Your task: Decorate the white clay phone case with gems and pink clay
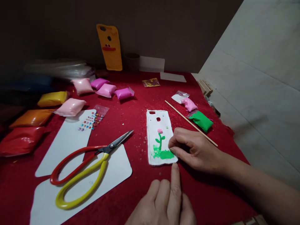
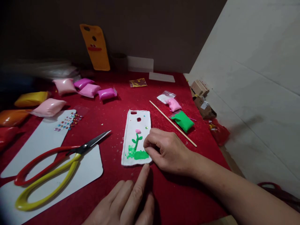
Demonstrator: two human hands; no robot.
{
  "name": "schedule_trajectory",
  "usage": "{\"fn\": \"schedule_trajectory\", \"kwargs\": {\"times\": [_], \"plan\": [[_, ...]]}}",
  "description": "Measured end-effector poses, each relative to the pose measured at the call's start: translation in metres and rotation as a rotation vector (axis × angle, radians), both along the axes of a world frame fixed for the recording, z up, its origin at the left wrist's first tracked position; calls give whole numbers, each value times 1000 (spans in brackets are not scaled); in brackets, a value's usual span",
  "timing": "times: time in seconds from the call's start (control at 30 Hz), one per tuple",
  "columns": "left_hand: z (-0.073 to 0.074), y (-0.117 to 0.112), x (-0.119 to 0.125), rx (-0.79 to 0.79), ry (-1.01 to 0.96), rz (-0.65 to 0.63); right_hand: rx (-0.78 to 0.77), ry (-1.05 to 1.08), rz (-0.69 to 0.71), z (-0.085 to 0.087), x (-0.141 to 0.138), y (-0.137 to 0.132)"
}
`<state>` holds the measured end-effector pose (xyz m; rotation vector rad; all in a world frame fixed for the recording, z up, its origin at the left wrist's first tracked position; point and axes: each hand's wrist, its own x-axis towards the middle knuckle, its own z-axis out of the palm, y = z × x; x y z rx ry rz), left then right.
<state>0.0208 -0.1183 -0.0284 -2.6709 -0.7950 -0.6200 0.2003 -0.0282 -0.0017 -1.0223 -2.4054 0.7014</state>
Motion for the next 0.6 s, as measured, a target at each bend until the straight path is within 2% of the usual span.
{"fn": "schedule_trajectory", "kwargs": {"times": [0.6], "plan": [[6, 2, -4, -26, 72, -5, 19, -28, -1, -1, 1, 2]]}}
